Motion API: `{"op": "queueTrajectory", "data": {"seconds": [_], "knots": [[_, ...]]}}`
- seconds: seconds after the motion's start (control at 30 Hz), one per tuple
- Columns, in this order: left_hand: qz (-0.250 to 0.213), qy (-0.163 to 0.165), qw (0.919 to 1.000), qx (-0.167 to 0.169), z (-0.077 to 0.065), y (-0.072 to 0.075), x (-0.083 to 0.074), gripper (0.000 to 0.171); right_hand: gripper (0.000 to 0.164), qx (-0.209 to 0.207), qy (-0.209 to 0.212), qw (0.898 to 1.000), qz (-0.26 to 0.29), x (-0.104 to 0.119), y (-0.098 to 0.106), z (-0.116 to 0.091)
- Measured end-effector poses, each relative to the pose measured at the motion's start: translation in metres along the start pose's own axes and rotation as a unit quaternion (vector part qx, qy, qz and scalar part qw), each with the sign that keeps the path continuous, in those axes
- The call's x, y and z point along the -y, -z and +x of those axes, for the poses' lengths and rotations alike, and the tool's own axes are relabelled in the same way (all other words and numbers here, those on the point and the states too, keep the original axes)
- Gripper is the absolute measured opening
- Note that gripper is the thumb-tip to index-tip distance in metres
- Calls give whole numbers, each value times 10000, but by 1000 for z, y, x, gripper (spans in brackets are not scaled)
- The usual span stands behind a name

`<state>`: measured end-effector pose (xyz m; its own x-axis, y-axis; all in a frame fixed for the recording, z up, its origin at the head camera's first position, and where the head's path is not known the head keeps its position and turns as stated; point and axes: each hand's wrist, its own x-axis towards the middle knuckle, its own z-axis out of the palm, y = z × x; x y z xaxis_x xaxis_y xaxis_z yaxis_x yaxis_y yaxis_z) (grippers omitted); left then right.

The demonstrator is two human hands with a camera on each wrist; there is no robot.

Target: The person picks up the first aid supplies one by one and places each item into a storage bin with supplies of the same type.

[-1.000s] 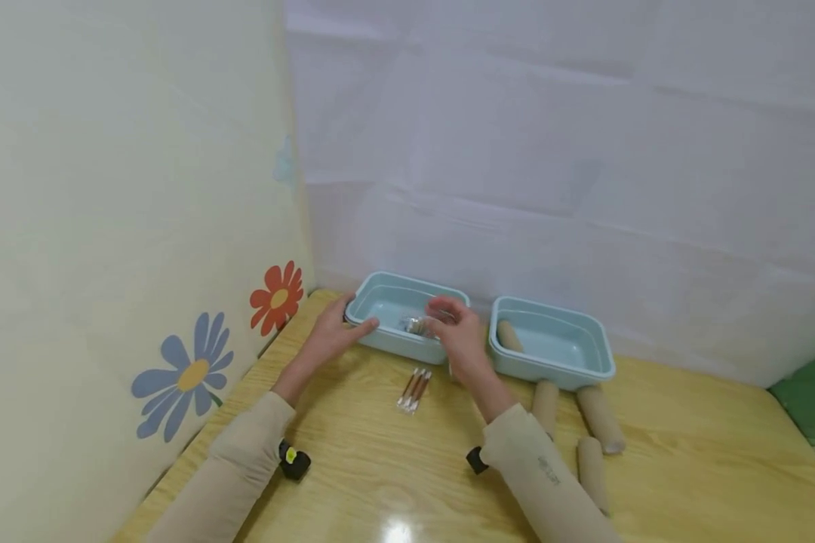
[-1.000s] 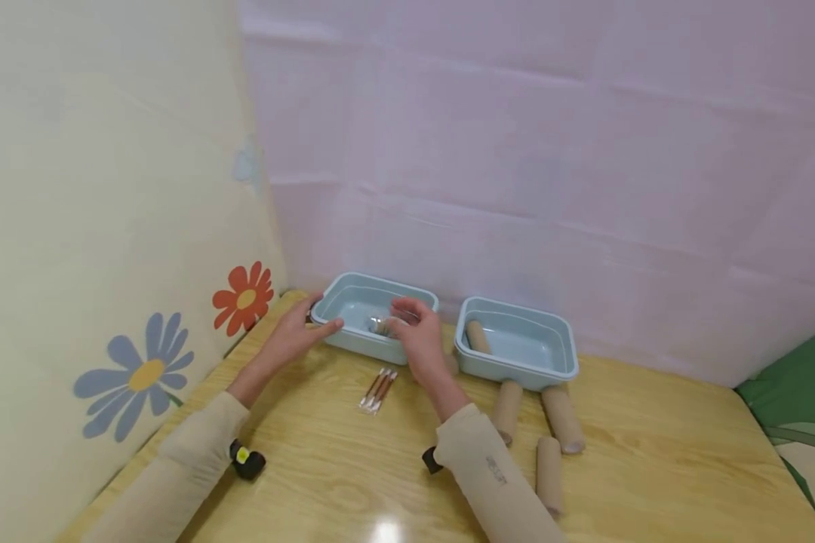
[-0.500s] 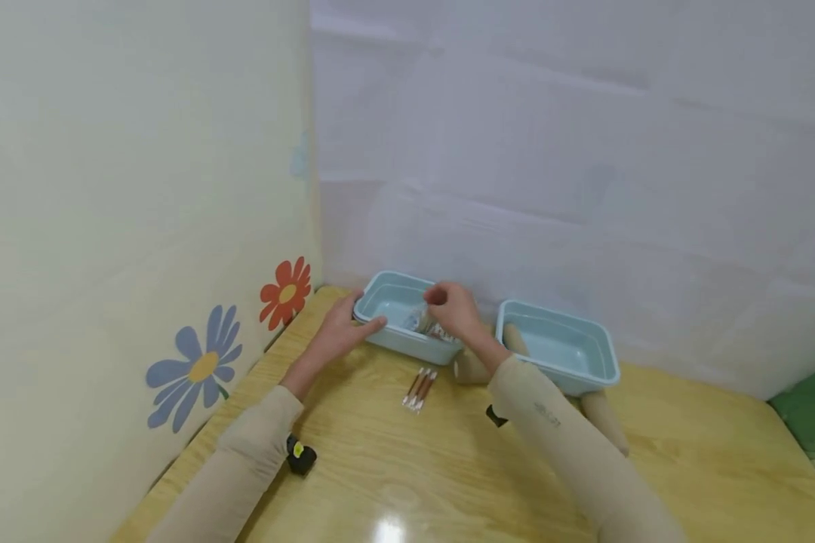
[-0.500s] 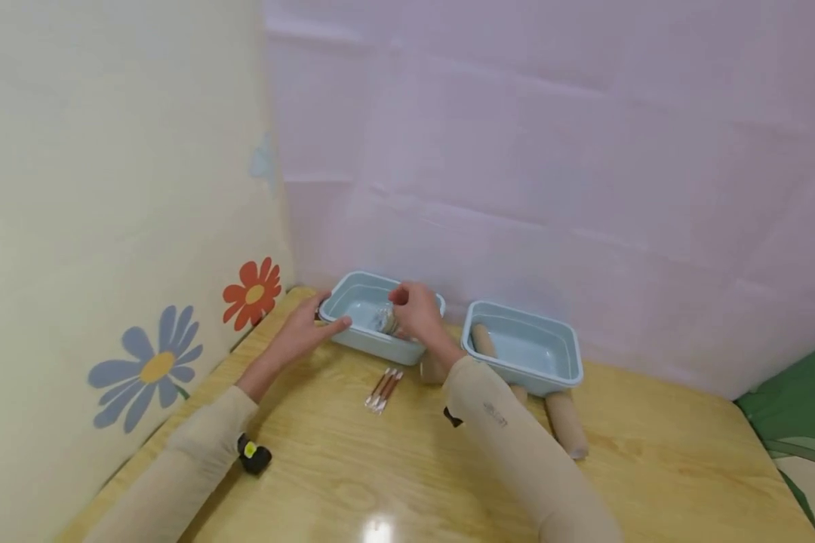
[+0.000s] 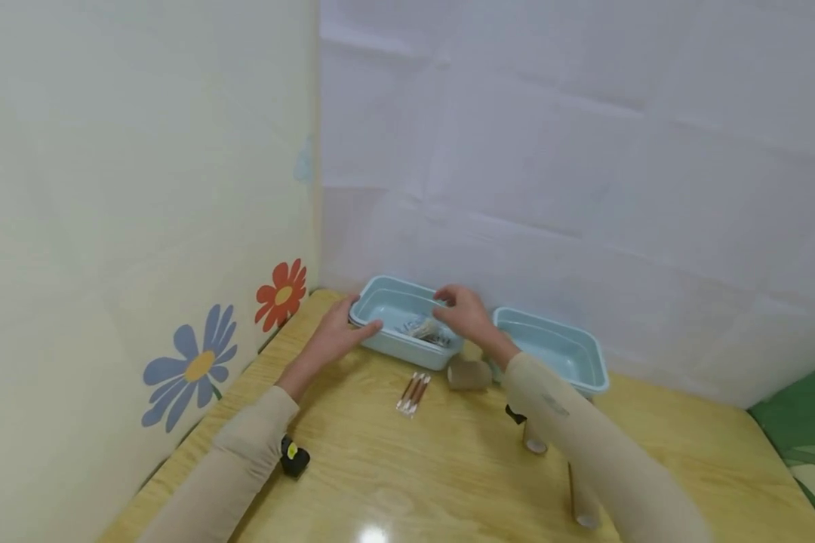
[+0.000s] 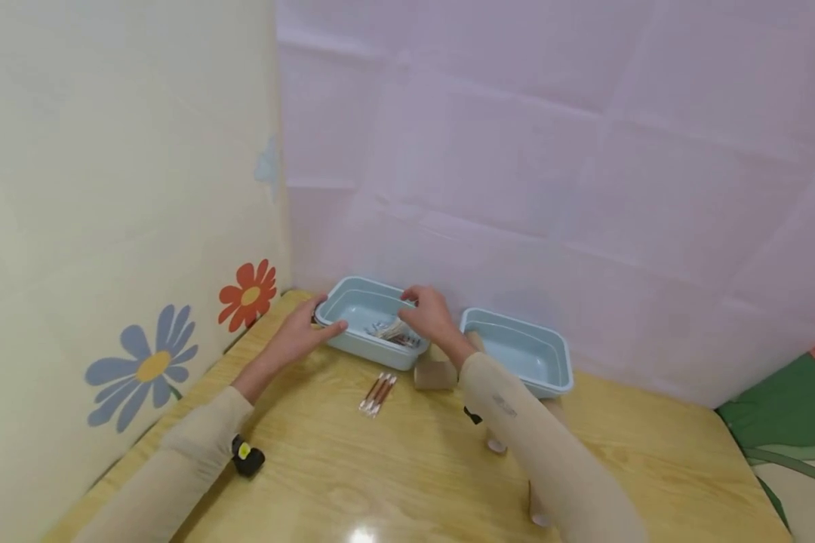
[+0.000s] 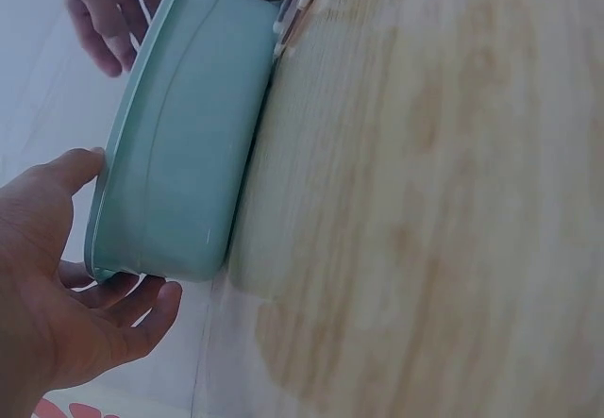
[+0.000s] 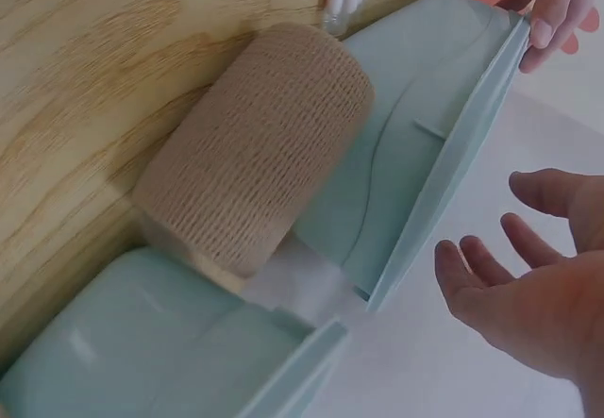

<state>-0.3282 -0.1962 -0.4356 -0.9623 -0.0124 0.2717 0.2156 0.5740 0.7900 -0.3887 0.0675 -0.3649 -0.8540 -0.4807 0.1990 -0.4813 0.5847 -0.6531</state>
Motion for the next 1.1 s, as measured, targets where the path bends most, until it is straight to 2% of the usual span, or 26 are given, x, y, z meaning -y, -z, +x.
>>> {"op": "queueTrajectory", "data": {"seconds": [0.1,0.33,0.53,0.7,0.9,1.1], "knots": [[26,84,10000,-38,0,1,0,86,32,78,204,9998,-38,3,5,-8],[80,173,9998,0,1,6,-1,88,18,-206,713,9972,-59,12,15,-30],[19,170,9999,11,3,8,-2,84,16,53,1257,9920,-102,17,19,-50],[83,172,9998,0,3,9,0,82,16,304,1670,9852,-239,22,14,-70],[21,141,9999,-24,0,13,-1,84,16,621,1690,9835,155,18,2,-89],[-76,134,9999,-33,-2,14,0,85,17,836,1867,9787,167,11,-11,-99]]}}
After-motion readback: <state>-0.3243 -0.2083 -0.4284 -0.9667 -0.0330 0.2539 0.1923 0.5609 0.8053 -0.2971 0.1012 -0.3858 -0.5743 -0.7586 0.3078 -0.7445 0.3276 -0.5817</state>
